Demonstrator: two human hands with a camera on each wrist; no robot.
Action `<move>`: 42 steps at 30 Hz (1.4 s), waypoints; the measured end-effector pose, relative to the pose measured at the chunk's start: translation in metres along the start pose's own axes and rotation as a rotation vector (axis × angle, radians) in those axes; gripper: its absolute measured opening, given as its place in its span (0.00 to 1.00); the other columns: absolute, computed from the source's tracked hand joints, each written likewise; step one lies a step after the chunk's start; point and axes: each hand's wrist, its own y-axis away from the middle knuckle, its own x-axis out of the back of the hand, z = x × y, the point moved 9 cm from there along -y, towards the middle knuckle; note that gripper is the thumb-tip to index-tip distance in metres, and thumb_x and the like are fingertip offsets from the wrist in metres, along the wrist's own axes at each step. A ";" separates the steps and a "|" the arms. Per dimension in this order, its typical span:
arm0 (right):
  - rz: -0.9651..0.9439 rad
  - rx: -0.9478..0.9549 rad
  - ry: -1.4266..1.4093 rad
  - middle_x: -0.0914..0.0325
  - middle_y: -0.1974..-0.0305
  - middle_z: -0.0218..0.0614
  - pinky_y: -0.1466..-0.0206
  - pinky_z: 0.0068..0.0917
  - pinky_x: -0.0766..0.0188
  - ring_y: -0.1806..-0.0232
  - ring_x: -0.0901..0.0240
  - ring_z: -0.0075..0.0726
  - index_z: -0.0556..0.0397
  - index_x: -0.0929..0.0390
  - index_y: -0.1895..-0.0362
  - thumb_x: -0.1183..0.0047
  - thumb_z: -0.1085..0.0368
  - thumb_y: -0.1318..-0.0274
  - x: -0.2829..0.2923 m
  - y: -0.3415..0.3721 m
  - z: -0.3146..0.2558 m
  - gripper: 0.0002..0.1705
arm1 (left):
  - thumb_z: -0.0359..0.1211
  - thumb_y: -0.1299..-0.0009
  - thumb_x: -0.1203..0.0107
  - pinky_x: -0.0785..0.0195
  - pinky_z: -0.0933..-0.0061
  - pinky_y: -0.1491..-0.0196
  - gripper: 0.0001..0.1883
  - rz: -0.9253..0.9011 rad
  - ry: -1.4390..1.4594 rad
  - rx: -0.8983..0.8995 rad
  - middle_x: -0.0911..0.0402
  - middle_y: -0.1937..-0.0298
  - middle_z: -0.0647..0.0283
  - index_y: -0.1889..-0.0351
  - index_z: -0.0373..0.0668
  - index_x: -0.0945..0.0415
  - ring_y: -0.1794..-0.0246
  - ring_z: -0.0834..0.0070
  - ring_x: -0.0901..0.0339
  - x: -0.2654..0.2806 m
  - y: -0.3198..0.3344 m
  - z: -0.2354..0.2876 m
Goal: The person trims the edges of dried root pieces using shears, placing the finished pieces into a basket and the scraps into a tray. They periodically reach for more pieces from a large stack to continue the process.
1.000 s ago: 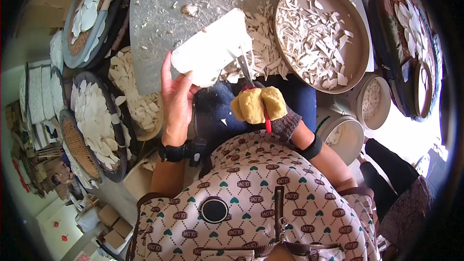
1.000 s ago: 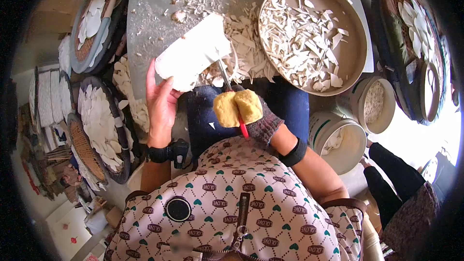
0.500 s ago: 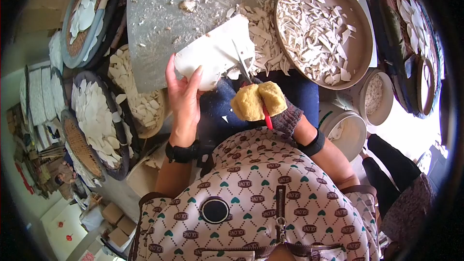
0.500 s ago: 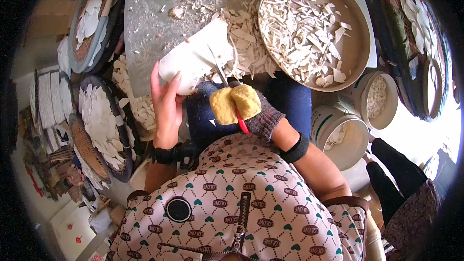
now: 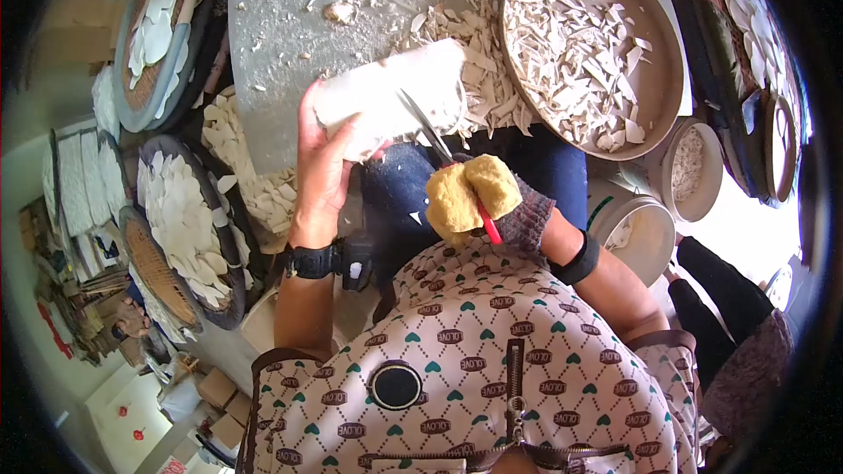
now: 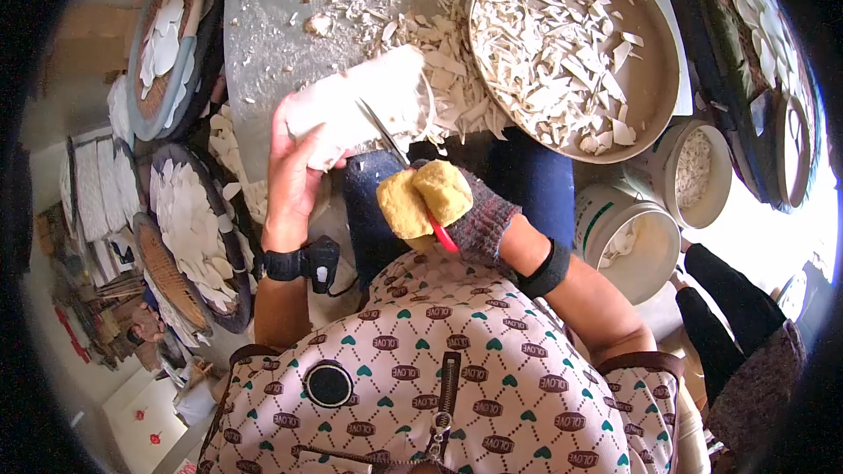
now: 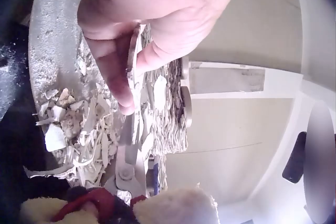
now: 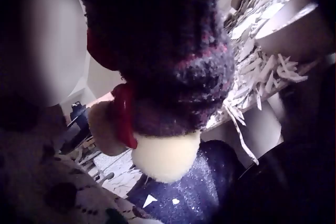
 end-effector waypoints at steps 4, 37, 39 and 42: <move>0.007 -0.033 -0.104 0.24 0.60 0.33 0.51 0.24 0.32 0.58 0.28 0.25 0.55 0.26 0.59 0.44 0.70 0.52 -0.004 -0.008 -0.004 0.13 | 0.26 0.38 0.49 0.23 0.71 0.73 0.34 -0.030 -0.001 0.071 0.32 0.50 0.50 0.37 0.45 0.56 0.67 0.60 0.22 -0.005 0.001 -0.004; 0.031 -0.100 0.611 0.26 0.59 0.37 0.52 0.27 0.30 0.58 0.28 0.30 0.55 0.28 0.58 0.49 0.67 0.49 0.003 -0.025 -0.018 0.12 | 0.20 0.41 0.47 0.25 0.70 0.63 0.37 0.065 -0.061 0.104 0.32 0.48 0.49 0.36 0.41 0.53 0.52 0.69 0.28 0.026 -0.011 -0.008; 0.016 -0.095 0.251 0.26 0.58 0.36 0.51 0.26 0.30 0.58 0.28 0.28 0.57 0.29 0.57 0.48 0.69 0.48 0.005 -0.020 0.005 0.13 | 0.22 0.41 0.46 0.28 0.68 0.55 0.36 0.209 -0.014 -0.013 0.32 0.49 0.49 0.37 0.40 0.52 0.54 0.69 0.27 0.046 -0.010 -0.009; 0.093 -0.055 0.274 0.25 0.59 0.35 0.51 0.26 0.30 0.58 0.27 0.29 0.56 0.28 0.57 0.45 0.68 0.52 0.009 -0.013 0.014 0.15 | 0.20 0.42 0.47 0.31 0.70 0.54 0.35 0.320 0.157 -0.132 0.28 0.54 0.53 0.38 0.38 0.52 0.54 0.71 0.28 0.054 -0.005 -0.007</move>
